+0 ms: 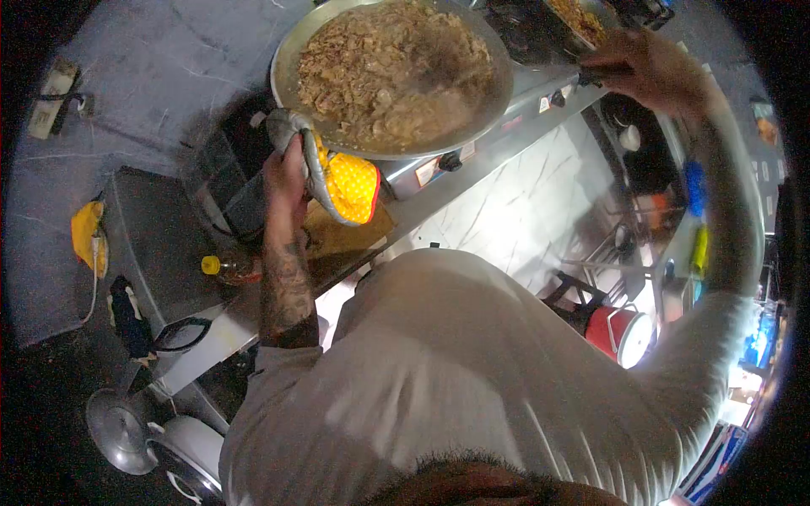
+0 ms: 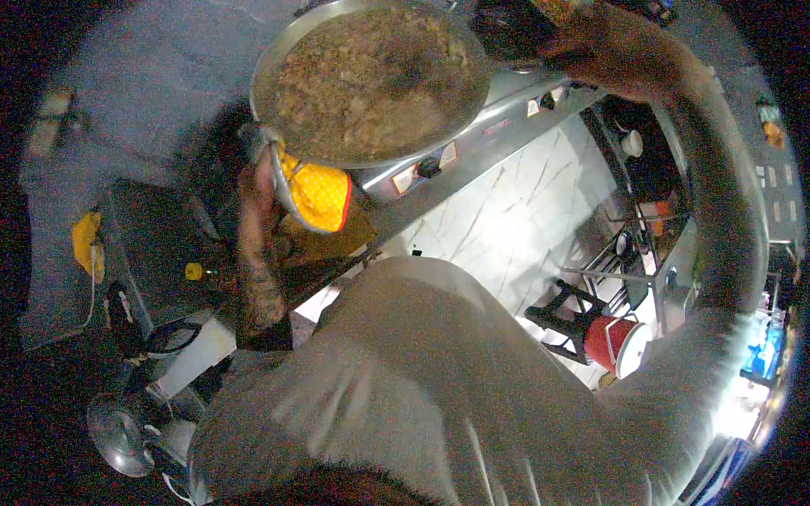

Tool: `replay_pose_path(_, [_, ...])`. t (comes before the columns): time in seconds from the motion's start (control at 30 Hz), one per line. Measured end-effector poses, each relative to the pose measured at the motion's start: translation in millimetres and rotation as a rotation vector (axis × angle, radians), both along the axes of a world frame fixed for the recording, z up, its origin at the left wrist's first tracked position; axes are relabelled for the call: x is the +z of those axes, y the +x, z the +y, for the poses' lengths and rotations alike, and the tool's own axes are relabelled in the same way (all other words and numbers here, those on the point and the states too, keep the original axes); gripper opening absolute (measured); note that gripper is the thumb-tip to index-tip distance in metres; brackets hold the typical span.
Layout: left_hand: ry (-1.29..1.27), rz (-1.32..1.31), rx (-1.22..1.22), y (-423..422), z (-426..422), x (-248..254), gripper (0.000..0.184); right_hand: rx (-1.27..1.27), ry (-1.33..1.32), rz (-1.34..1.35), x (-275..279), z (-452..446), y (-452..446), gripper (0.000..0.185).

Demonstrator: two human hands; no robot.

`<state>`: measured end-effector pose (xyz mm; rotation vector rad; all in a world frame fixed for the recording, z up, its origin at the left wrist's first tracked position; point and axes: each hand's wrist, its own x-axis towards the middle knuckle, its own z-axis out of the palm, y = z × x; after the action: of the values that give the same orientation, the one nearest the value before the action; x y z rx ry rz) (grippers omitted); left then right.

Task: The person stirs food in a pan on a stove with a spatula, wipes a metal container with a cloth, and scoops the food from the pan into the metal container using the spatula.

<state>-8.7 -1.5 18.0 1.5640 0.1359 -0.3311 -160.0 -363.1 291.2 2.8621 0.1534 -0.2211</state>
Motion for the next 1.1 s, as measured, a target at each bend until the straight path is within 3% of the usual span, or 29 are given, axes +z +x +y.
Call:
replay_pose_path(0.1, [-0.036, 0.024, -0.008, -8, -2, 11, 0.041, -0.157, 0.194, 0.12, -10, 8, -28, 0.035])
replay_pose_path(0.23, [-0.123, 0.017, 0.024, -5, 2, -2, 0.041, -0.16, 0.441, 0.144, -98, 0, -54, 0.036])
replay_pose_path(0.27, [-0.126, 0.033, 0.036, -6, 1, 0, 0.041, -0.209, 0.607, 0.038, -122, 12, -61, 0.033])
replay_pose_path(0.37, [-0.103, 0.053, 0.084, -8, -2, 5, 0.039, -0.353, 0.763, -0.179, -185, 43, -69, 0.029])
replay_pose_path(0.43, [-0.071, 0.052, 0.122, -8, 0, 0, 0.039, -0.325, 0.831, -0.385, -213, 59, -65, 0.029])
replay_pose_path(0.5, [-0.07, 0.012, 0.012, -1, 6, -10, 0.038, -0.309, 0.757, -0.412, -218, 62, -51, 0.025])
replay_pose_path(0.77, [-0.082, 0.058, 0.048, 1, 4, -9, 0.037, -0.178, 0.381, -0.303, -217, 47, 48, 0.015])
replay_pose_path(0.8, [-0.112, 0.061, 0.072, -2, 1, -4, 0.037, -0.042, 0.312, -0.313, -210, 50, 56, 0.016])
replay_pose_path(0.83, [-0.111, 0.057, 0.077, -3, 0, -2, 0.037, 0.096, 0.243, -0.32, -193, 59, 63, 0.017])
replay_pose_path(0.87, [-0.072, 0.034, 0.093, -4, -1, -1, 0.037, -0.007, 0.113, -0.197, -173, 68, 63, 0.019])
replay_pose_path(1.0, [-0.084, 0.06, 0.125, -9, -4, 11, 0.037, 0.078, 0.039, -0.063, -115, 50, 71, 0.02])
replay_pose_path(1.07, [-0.079, 0.054, 0.101, -2, -1, 2, 0.037, -0.017, -0.088, 0.081, -73, 54, 67, 0.042])
replay_pose_path(1.1, [-0.072, 0.051, 0.084, 3, 1, -5, 0.038, 0.132, 0.017, 0.071, -70, 32, 70, 0.041])
